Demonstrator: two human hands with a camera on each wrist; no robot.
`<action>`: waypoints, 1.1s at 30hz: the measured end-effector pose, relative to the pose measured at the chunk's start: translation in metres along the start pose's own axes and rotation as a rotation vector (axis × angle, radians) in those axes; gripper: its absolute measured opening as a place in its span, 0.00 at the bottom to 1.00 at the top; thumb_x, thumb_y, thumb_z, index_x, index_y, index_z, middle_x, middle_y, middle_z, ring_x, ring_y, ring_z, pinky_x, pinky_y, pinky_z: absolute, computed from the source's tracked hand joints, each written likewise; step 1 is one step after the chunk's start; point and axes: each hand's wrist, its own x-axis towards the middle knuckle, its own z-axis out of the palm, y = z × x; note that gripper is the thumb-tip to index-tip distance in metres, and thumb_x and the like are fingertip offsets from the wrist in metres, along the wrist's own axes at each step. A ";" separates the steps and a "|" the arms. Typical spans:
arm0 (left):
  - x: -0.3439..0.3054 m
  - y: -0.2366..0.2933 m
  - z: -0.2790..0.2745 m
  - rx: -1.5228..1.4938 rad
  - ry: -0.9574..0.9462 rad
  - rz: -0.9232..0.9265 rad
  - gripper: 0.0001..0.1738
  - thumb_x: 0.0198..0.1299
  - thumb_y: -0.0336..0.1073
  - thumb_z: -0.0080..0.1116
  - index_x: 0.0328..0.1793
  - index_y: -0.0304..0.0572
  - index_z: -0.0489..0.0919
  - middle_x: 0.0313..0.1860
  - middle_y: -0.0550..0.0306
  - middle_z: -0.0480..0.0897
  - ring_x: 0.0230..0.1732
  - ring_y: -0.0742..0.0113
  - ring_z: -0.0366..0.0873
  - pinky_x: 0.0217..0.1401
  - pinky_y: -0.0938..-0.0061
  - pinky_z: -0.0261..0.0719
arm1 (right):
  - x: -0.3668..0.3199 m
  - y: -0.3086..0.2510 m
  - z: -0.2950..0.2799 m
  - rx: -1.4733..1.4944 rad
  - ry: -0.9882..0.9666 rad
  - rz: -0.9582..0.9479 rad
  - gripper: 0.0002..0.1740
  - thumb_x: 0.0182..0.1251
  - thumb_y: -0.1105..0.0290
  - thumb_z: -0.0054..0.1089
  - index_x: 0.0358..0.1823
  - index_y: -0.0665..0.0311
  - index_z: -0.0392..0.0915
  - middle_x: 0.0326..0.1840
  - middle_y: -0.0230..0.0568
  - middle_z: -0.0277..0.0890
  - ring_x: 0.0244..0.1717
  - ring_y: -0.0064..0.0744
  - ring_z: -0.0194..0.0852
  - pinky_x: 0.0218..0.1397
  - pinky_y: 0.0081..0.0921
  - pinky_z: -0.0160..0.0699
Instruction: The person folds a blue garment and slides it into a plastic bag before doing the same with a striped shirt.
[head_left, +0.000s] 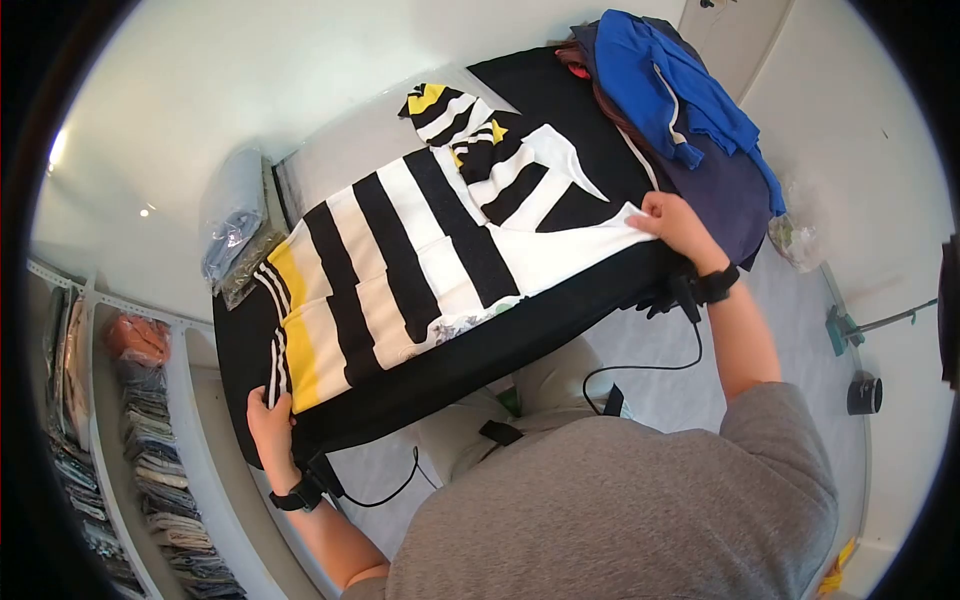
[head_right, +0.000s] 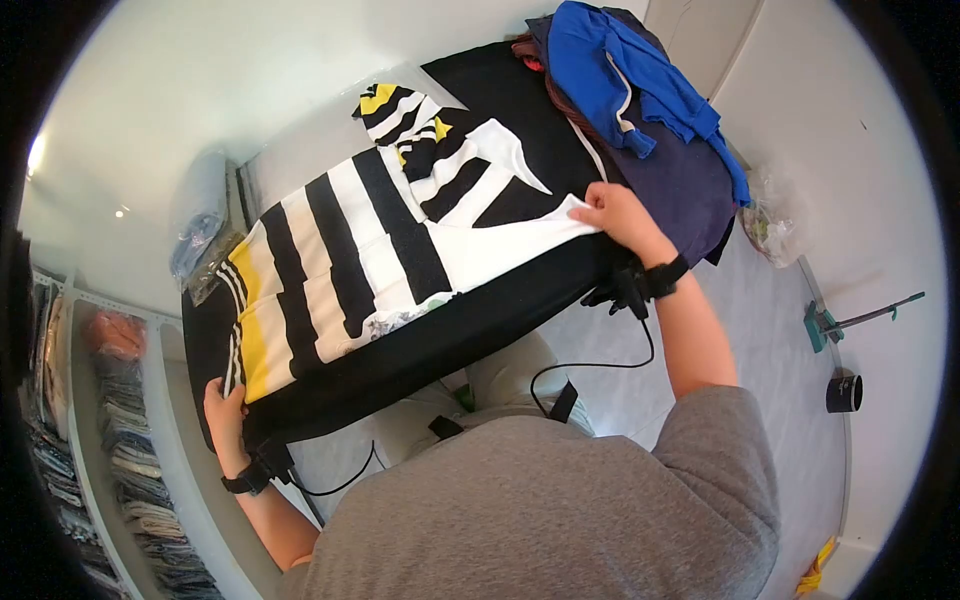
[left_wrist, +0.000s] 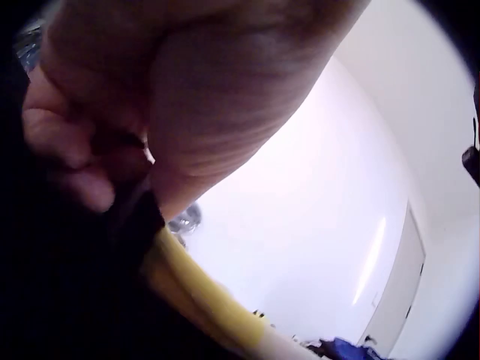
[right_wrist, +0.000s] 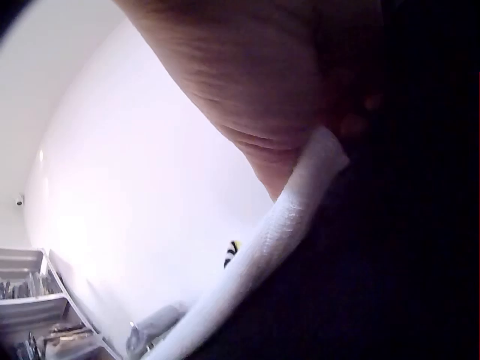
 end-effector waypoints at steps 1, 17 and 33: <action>0.003 -0.008 0.003 0.015 -0.033 -0.022 0.19 0.52 0.32 0.59 0.49 0.30 0.72 0.28 0.54 0.78 0.17 0.74 0.71 0.20 0.77 0.69 | -0.005 0.001 0.005 -0.041 -0.007 -0.012 0.18 0.52 0.61 0.70 0.24 0.68 0.72 0.19 0.41 0.69 0.22 0.31 0.64 0.27 0.29 0.63; 0.024 0.297 0.062 0.190 -0.457 0.762 0.18 0.62 0.34 0.57 0.57 0.37 0.72 0.41 0.55 0.79 0.43 0.69 0.75 0.49 0.75 0.74 | -0.025 -0.013 0.019 0.047 0.332 -0.295 0.19 0.49 0.76 0.64 0.46 0.62 0.79 0.40 0.40 0.77 0.43 0.41 0.73 0.50 0.32 0.72; 0.114 0.327 0.301 0.307 -0.458 0.818 0.14 0.51 0.38 0.60 0.33 0.32 0.77 0.34 0.38 0.81 0.40 0.43 0.80 0.41 0.60 0.76 | -0.020 -0.003 0.017 0.133 0.337 -0.250 0.20 0.48 0.75 0.63 0.47 0.62 0.78 0.35 0.38 0.76 0.41 0.38 0.73 0.46 0.28 0.72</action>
